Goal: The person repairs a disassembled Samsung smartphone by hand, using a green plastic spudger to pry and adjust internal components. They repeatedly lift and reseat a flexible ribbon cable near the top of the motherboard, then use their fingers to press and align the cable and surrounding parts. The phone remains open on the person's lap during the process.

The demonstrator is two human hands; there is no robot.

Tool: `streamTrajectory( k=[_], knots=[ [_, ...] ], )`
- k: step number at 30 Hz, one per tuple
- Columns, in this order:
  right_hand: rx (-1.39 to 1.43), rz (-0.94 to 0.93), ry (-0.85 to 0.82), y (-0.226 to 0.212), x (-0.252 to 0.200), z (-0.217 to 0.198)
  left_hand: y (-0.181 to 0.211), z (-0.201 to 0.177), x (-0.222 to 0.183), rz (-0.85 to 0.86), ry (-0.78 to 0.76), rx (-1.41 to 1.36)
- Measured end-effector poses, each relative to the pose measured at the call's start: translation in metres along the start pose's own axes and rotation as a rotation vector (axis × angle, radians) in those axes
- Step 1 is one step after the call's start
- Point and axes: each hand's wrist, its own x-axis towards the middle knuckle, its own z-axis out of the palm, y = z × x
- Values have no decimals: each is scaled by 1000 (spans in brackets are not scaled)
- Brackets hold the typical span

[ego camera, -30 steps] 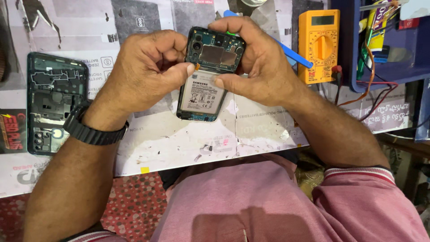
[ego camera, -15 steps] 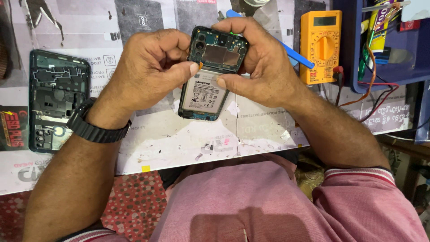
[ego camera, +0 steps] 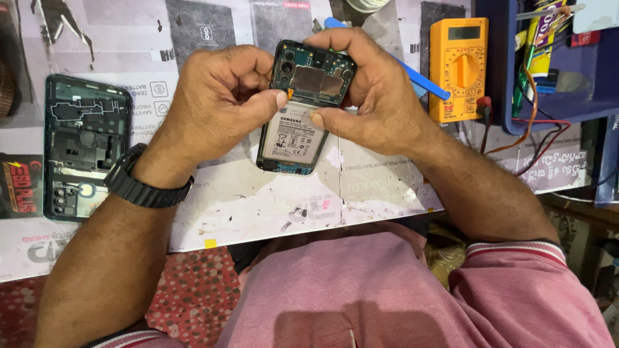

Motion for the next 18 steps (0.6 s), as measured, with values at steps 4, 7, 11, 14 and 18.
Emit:
streamTrajectory(
  k=[4, 7, 11, 14, 18],
  knots=[
    [-6, -3, 3, 0, 0, 1, -1, 1, 0, 15, 14, 7],
    [-11, -7, 1, 0, 1, 1, -2, 2, -1, 26, 24, 21],
    [-39, 3, 20, -1, 0, 2, -3, 4, -2, 74, 25, -20],
    [-42, -16, 62, 1, -1, 4, -3, 5, -1, 57, 35, 23],
    [-69, -13, 142, 7, 0, 7, -3, 5, -2, 88, 38, 65]
  ],
)
